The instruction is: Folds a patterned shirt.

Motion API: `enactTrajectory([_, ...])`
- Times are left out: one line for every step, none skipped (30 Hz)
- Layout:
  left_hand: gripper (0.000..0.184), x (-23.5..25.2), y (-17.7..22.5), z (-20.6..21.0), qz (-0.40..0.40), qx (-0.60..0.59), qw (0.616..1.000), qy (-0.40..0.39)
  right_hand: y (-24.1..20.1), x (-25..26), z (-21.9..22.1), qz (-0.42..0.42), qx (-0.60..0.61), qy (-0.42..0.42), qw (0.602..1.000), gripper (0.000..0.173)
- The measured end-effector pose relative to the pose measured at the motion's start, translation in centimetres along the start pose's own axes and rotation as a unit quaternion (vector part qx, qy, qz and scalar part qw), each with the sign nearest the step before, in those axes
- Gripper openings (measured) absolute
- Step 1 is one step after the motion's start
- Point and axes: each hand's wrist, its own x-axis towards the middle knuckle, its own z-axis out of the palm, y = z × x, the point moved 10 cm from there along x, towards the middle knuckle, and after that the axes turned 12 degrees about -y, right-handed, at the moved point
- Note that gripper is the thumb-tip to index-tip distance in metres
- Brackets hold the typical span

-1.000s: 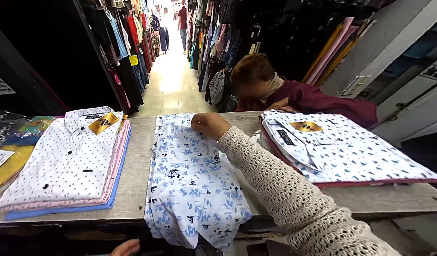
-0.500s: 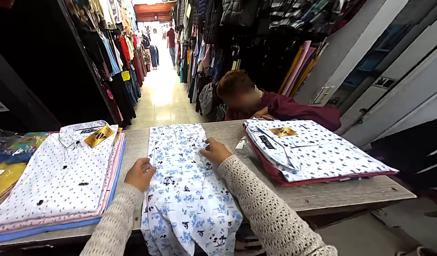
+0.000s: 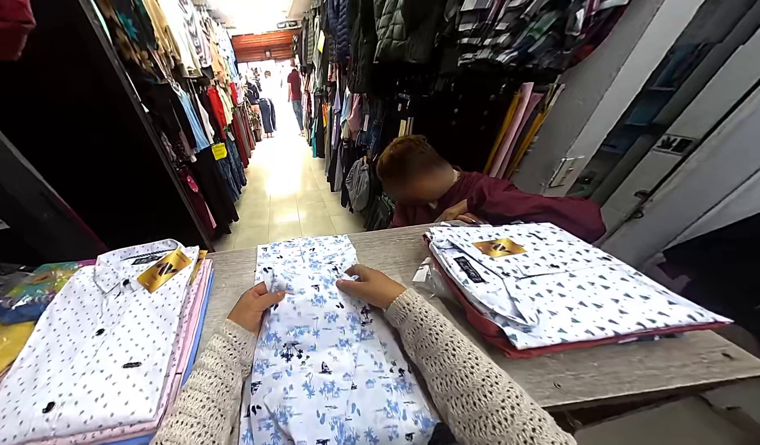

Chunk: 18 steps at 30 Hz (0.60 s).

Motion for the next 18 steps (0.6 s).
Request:
enactTrajectory([0.023, -0.4, 0.5, 0.2, 0.045, -0.057, 0.997, -0.003, 0.1, 0.1, 0.3, -0.019, 0.060, -0.018, 0.998, 0.049])
enactTrajectory([0.029, -0.9, 0.8, 0.3, 0.078, -0.110, 0.991, -0.002, -0.2, 0.0, 0.7, -0.045, 0.131, -0.040, 0.990, 0.049])
enactTrajectory([0.030, -1.5, 1.1, 0.5, 0.092, -0.146, 0.985, 0.011, -0.9, -0.2, 1.3, -0.076, 0.205, -0.069, 0.973, 0.046])
enactTrajectory([0.028, -2.0, 1.4, 0.6, 0.093, -0.159, 0.982, 0.035, -1.7, -0.5, 1.8, -0.108, 0.267, -0.094, 0.953, 0.042])
enactTrajectory([0.028, -2.2, 1.9, 0.7, 0.089, -0.153, 0.982, 0.063, -2.6, -0.7, 1.9, -0.140, 0.297, -0.111, 0.938, 0.041])
enactTrajectory([0.026, -2.1, 2.6, 1.0, 0.077, -0.119, 0.988, 0.065, -3.7, -1.0, 1.8, -0.170, 0.301, -0.122, 0.930, 0.043])
enactTrajectory([0.026, -1.8, 3.2, 1.2, 0.064, -0.077, 0.993, 0.055, -4.7, -1.3, 1.3, -0.202, 0.299, -0.116, 0.925, 0.047])
enactTrajectory([0.020, -1.3, 3.8, 1.2, 0.063, -0.034, 0.997, 0.041, -5.8, -1.9, 0.7, -0.240, 0.295, -0.101, 0.920, 0.053])
enactTrajectory([0.018, -1.1, 4.8, 1.3, 0.076, 0.006, 0.997, 0.020, -6.9, -2.5, -0.2, -0.283, 0.289, -0.079, 0.911, 0.059])
enactTrajectory([0.027, -1.1, 6.0, 1.7, 0.095, 0.047, 0.994, -0.004, -8.0, -3.4, -1.2, -0.334, 0.276, -0.051, 0.900, 0.059])
enactTrajectory([0.036, -1.3, 7.4, 2.2, 0.118, 0.075, 0.990, -0.021, -9.0, -4.4, -2.1, -0.390, 0.257, -0.023, 0.884, 0.054])
enactTrajectory([0.041, -1.5, 8.6, 2.7, 0.147, 0.084, 0.985, -0.040, -9.7, -5.1, -2.9, -0.440, 0.230, 0.006, 0.868, 0.048])
enactTrajectory([0.042, -1.5, 9.7, 3.2, 0.179, 0.079, 0.979, -0.063, -10.3, -5.7, -3.4, -0.479, 0.197, 0.026, 0.855, 0.043])
enactTrajectory([0.041, -1.4, 10.5, 3.6, 0.213, 0.069, 0.970, -0.093, -10.7, -6.1, -3.7, -0.504, 0.168, 0.039, 0.846, 0.039])
enactTrajectory([0.037, -1.0, 11.0, 3.6, 0.246, 0.048, 0.960, -0.122, -10.9, -6.2, -3.8, -0.523, 0.146, 0.046, 0.839, 0.038])
enactTrajectory([0.034, -0.3, 11.1, 3.2, 0.268, 0.016, 0.954, -0.132, -11.0, -6.0, -3.8, -0.535, 0.123, 0.051, 0.834, 0.037])
enactTrajectory([0.034, 0.5, 11.0, 2.7, 0.274, -0.014, 0.954, -0.123, -10.9, -5.6, -3.7, -0.536, 0.090, 0.061, 0.837, 0.038])
enactTrajectory([0.039, 1.3, 10.5, 2.1, 0.266, -0.023, 0.959, -0.097, -10.5, -4.9, -3.6, -0.516, 0.046, 0.081, 0.851, 0.039])
